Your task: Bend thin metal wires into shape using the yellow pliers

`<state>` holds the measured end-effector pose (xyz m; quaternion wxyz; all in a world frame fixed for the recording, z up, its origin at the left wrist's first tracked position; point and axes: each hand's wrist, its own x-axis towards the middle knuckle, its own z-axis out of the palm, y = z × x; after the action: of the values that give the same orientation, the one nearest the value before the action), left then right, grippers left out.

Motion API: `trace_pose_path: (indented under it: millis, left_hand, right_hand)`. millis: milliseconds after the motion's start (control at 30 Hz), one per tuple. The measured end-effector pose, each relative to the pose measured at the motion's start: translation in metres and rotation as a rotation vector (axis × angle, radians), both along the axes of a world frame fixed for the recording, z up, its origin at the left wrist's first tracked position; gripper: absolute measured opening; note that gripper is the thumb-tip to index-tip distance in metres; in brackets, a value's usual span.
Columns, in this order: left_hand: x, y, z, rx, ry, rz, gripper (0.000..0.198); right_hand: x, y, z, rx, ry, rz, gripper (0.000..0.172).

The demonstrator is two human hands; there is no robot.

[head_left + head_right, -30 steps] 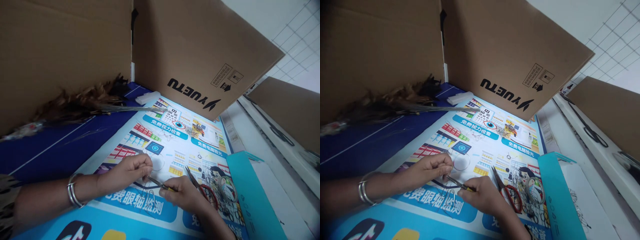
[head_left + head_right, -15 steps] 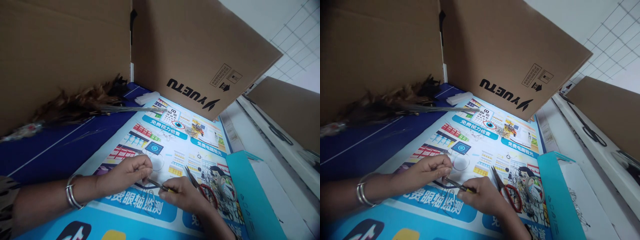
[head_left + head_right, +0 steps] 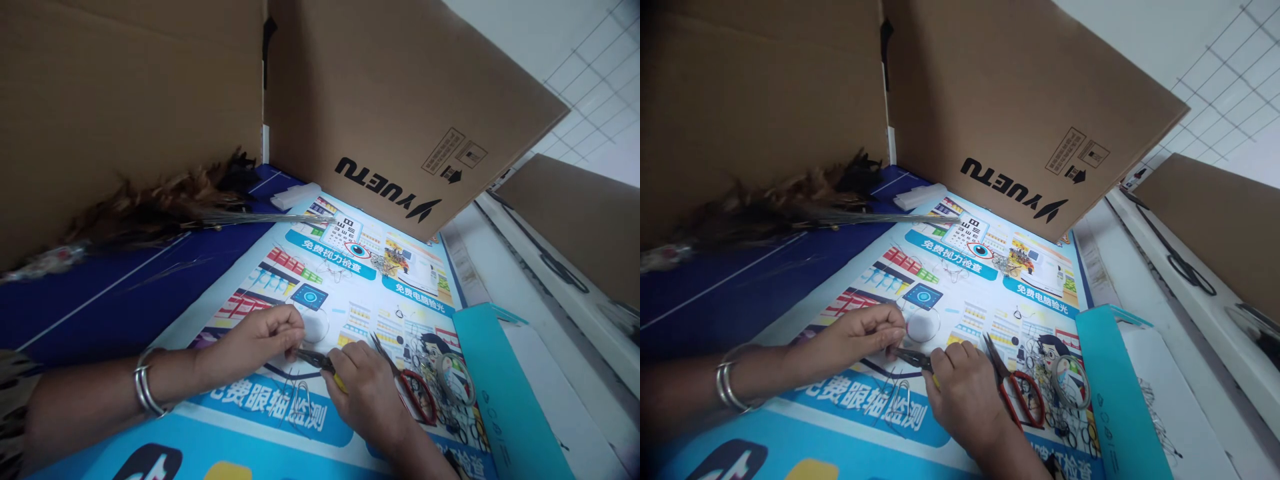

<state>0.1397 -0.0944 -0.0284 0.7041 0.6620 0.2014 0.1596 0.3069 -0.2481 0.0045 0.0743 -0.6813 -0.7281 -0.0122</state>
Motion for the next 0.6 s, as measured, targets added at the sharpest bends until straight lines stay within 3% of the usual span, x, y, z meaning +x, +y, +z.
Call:
trace_pose_path:
  millis: [233,600]
  left_hand:
    - [0.0017,-0.0003,0.0021,-0.035,-0.023,-0.004,0.016]
    - [0.0009,-0.0005,0.0047,-0.024,0.007,-0.001,0.018]
  right_hand:
    - [-0.0004,-0.0019,-0.0063,0.04,0.009,0.014,0.005]
    - [0.0035,-0.0005,-0.0096,-0.05,0.086,0.03,0.01]
